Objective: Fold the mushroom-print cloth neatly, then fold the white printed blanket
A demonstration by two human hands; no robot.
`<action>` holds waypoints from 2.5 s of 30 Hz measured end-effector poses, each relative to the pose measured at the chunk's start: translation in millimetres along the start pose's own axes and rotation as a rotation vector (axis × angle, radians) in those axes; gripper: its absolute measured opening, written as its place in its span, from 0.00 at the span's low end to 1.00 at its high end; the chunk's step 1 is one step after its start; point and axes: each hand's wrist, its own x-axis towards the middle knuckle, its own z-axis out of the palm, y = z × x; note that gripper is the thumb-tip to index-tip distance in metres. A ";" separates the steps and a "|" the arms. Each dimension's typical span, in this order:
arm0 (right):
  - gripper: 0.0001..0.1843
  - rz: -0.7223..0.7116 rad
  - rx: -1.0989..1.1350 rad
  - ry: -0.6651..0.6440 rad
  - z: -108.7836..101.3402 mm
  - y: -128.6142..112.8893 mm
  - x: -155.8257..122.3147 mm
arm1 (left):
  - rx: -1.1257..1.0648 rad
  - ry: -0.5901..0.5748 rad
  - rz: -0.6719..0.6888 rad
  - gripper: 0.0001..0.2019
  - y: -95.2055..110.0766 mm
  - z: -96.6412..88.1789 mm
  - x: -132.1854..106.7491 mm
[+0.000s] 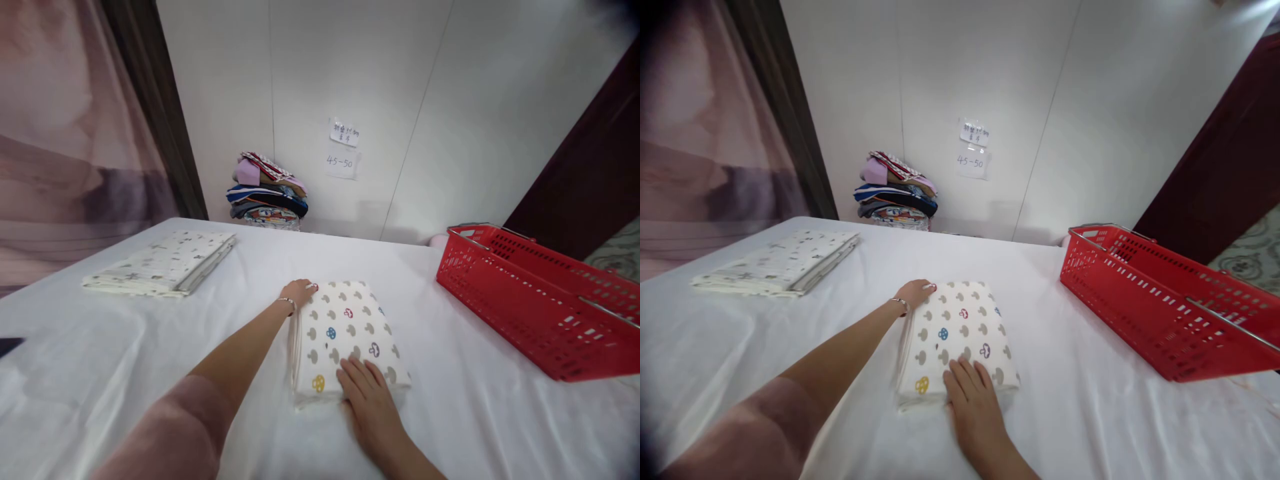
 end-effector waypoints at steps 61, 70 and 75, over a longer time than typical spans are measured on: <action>0.29 0.565 -0.001 -0.197 -29.3 70.8 49.2 | 0.244 0.234 0.770 0.24 -3.5 55.1 -148.0; 0.28 0.499 -0.046 -0.139 2.3 83.0 30.6 | 0.092 0.229 0.613 0.19 1.4 36.9 -146.7; 0.26 0.477 -0.062 -0.140 -1.3 85.5 30.8 | 0.082 0.272 0.373 0.20 -8.6 37.3 -136.9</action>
